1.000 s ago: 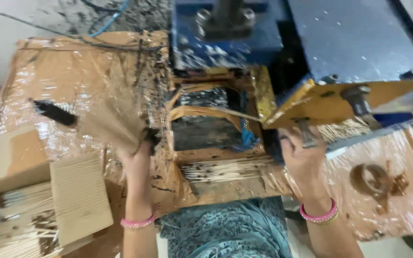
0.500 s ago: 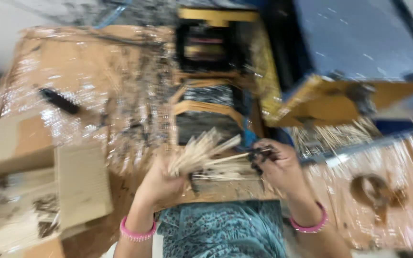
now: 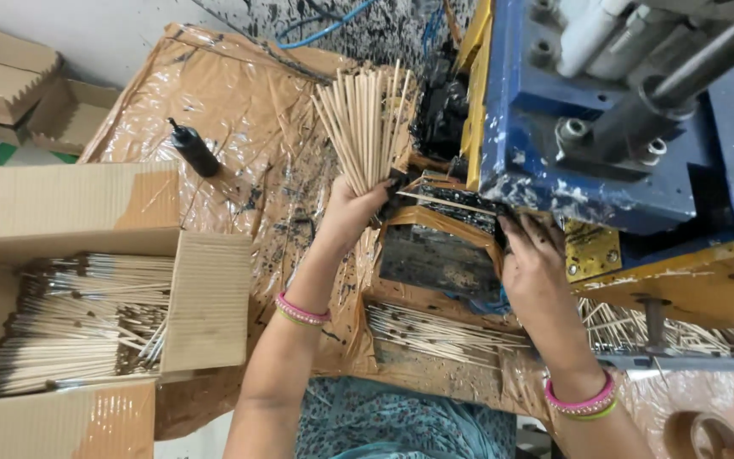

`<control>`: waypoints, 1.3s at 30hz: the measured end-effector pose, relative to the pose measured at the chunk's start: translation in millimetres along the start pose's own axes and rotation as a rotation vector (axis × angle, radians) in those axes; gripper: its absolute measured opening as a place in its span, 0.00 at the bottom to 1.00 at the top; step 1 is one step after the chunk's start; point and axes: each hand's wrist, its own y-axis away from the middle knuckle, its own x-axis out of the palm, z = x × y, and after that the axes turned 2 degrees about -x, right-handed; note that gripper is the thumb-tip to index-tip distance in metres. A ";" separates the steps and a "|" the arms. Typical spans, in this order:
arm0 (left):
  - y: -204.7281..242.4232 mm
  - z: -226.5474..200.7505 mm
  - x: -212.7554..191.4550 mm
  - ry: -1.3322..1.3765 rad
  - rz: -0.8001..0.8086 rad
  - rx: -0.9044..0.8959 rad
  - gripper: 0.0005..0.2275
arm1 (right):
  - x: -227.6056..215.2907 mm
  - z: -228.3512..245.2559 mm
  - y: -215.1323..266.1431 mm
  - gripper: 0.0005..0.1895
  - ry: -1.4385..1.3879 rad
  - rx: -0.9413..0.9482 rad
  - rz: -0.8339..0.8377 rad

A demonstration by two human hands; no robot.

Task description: The person repeatedly picks up bundles of thin wooden sticks from a cardboard box, places them into a machine, and then removes them. The person wears pink bracelets and a blue patterned top while working at a cluttered table.

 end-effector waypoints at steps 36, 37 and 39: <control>72.9 -60.7 -13.3 -0.046 0.087 0.123 0.09 | -33.9 11.8 23.6 0.10 -0.663 0.159 0.041; 58.2 -55.4 -16.6 -0.014 0.013 0.021 0.03 | -29.5 13.7 10.3 0.15 -0.443 -0.010 -0.010; 30.6 -44.8 -7.7 -0.029 -0.060 0.024 0.04 | -20.0 15.4 -11.7 0.14 -0.206 -0.104 0.004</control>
